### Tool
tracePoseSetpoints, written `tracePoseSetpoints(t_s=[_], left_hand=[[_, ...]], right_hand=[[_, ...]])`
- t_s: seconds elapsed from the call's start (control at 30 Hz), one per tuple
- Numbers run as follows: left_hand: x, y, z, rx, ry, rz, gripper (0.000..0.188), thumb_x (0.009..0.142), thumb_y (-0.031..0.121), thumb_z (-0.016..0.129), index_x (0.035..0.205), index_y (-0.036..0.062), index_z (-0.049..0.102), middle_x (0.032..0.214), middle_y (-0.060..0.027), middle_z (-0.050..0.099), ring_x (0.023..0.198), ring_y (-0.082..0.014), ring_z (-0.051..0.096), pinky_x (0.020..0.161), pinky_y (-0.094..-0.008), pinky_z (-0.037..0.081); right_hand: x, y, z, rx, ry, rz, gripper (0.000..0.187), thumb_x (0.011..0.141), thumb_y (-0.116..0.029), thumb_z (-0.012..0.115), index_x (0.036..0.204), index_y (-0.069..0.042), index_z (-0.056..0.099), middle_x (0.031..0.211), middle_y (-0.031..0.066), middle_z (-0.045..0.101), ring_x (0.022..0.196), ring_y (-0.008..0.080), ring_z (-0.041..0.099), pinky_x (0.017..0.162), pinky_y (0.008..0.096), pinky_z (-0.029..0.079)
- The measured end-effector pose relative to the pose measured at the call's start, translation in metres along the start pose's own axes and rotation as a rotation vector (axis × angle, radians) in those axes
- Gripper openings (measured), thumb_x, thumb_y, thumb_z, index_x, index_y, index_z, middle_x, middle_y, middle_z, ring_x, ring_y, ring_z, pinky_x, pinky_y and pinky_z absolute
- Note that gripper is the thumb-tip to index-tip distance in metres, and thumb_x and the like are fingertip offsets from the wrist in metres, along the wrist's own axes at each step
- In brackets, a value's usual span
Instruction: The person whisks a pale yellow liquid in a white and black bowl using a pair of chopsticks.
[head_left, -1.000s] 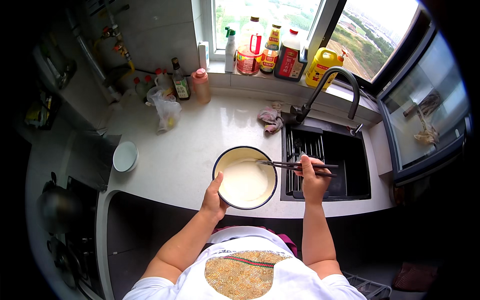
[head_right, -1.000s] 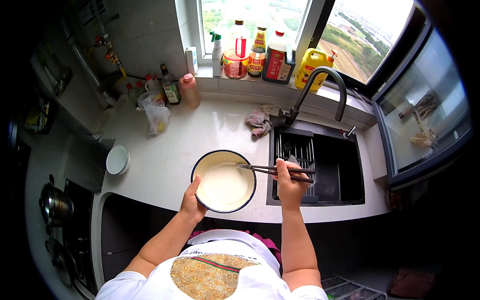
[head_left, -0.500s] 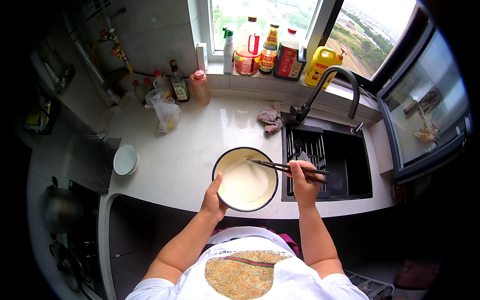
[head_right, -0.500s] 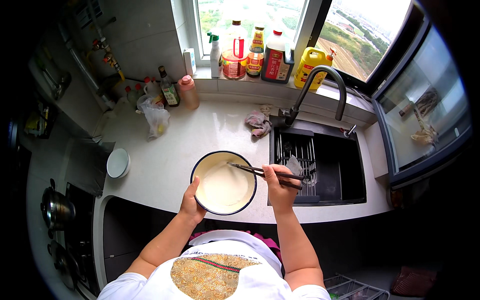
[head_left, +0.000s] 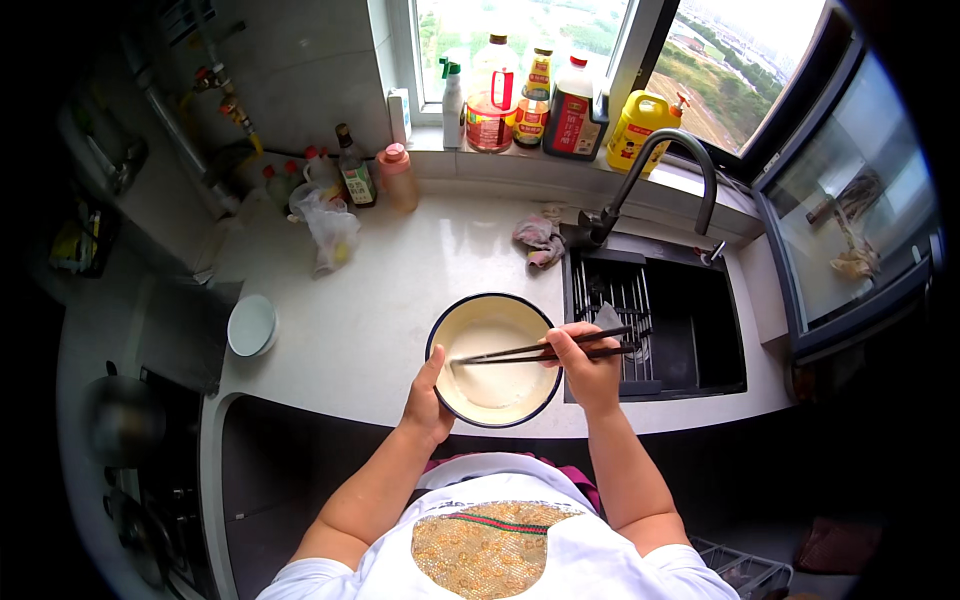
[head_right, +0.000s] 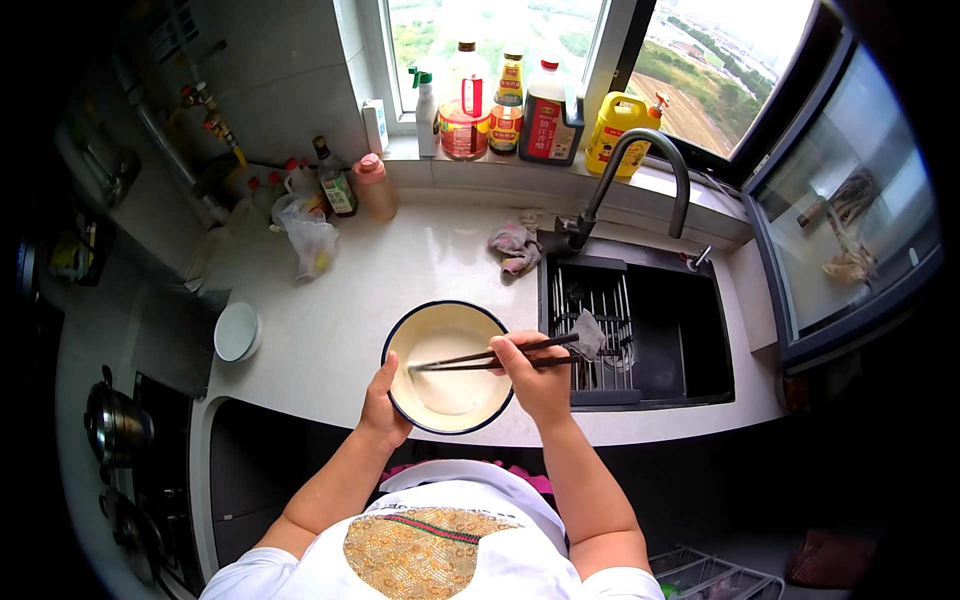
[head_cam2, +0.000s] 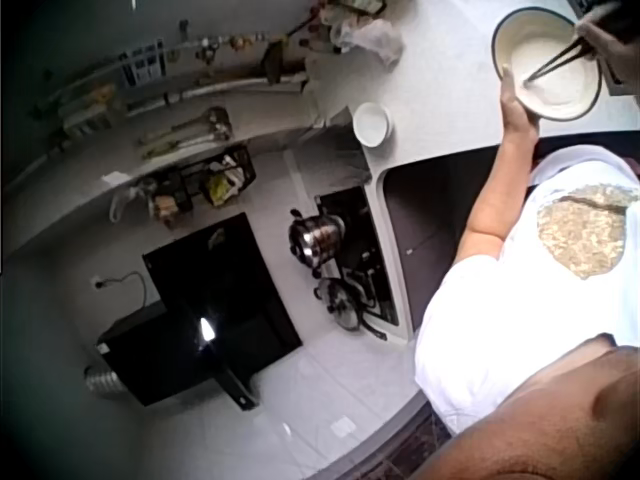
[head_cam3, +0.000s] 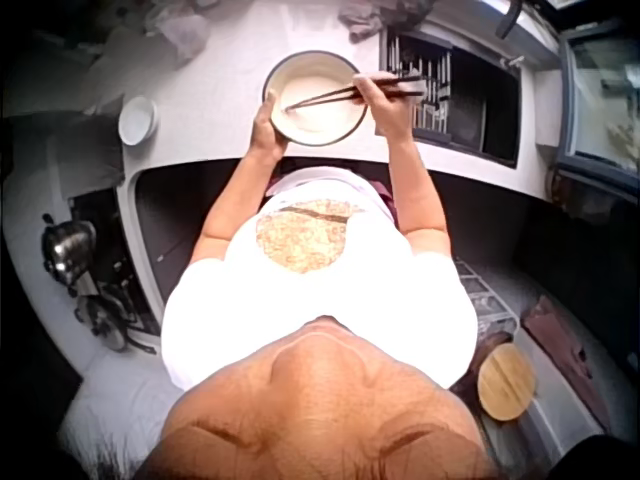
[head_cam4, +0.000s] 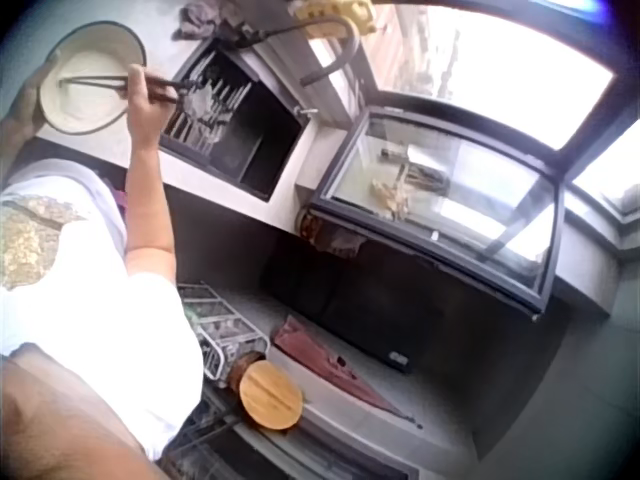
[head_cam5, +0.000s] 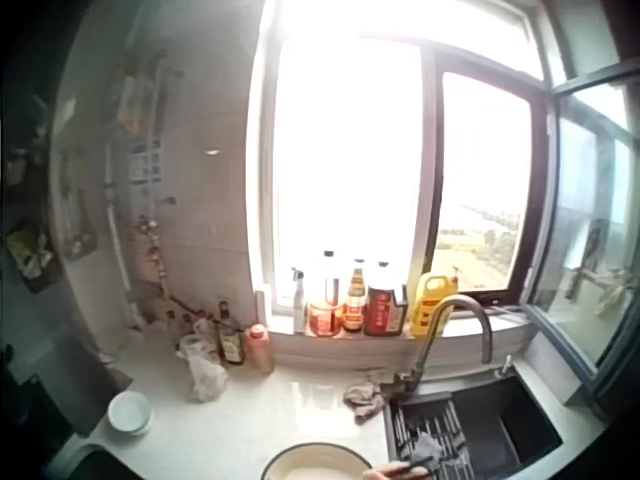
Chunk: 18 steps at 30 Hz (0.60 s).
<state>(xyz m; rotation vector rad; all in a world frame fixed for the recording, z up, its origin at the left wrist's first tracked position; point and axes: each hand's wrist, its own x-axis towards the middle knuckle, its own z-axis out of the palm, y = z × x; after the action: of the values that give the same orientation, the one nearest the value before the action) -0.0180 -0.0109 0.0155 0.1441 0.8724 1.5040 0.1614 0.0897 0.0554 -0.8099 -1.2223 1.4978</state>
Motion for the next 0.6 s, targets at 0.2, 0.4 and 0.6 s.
tracePoseSetpoints(t_s=[0.2, 0.4, 0.6], left_hand=[[0.000, 0.006, 0.000, -0.010, 0.010, 0.039, 0.057, 0.091, 0.046, 0.050, 0.128, 0.0021, 0.045, 0.124, -0.0123, 0.054, 0.116, -0.0228, 0.051, 0.099, -0.0358, 0.040], [0.000, 0.002, 0.005, 0.010, -0.001, 0.056, 0.061, 0.091, 0.049, 0.048, 0.130, 0.0031, 0.043, 0.126, -0.0135, 0.053, 0.118, -0.0257, 0.050, 0.100, -0.0387, 0.040], [-0.003, 0.003, 0.003, 0.001, -0.008, 0.071, 0.061, 0.091, 0.050, 0.047, 0.130, 0.0037, 0.043, 0.126, -0.0129, 0.053, 0.118, -0.0257, 0.050, 0.100, -0.0391, 0.040]], right_hand=[[0.000, 0.008, -0.006, -0.294, 0.102, -0.481, 0.007, 0.081, -0.005, 0.071, 0.080, 0.000, 0.066, 0.076, 0.0067, 0.065, 0.066, 0.0118, 0.057, 0.061, 0.0228, 0.045], [-0.011, 0.015, 0.004, -0.083, 0.046, -0.223, 0.008, 0.083, -0.005, 0.069, 0.081, 0.002, 0.065, 0.073, 0.0063, 0.065, 0.062, 0.0102, 0.058, 0.059, 0.0217, 0.047], [-0.010, 0.001, -0.003, -0.079, -0.054, -0.058, 0.010, 0.086, -0.009, 0.066, 0.084, 0.001, 0.063, 0.075, 0.0092, 0.067, 0.065, 0.0128, 0.064, 0.061, 0.0250, 0.055]])
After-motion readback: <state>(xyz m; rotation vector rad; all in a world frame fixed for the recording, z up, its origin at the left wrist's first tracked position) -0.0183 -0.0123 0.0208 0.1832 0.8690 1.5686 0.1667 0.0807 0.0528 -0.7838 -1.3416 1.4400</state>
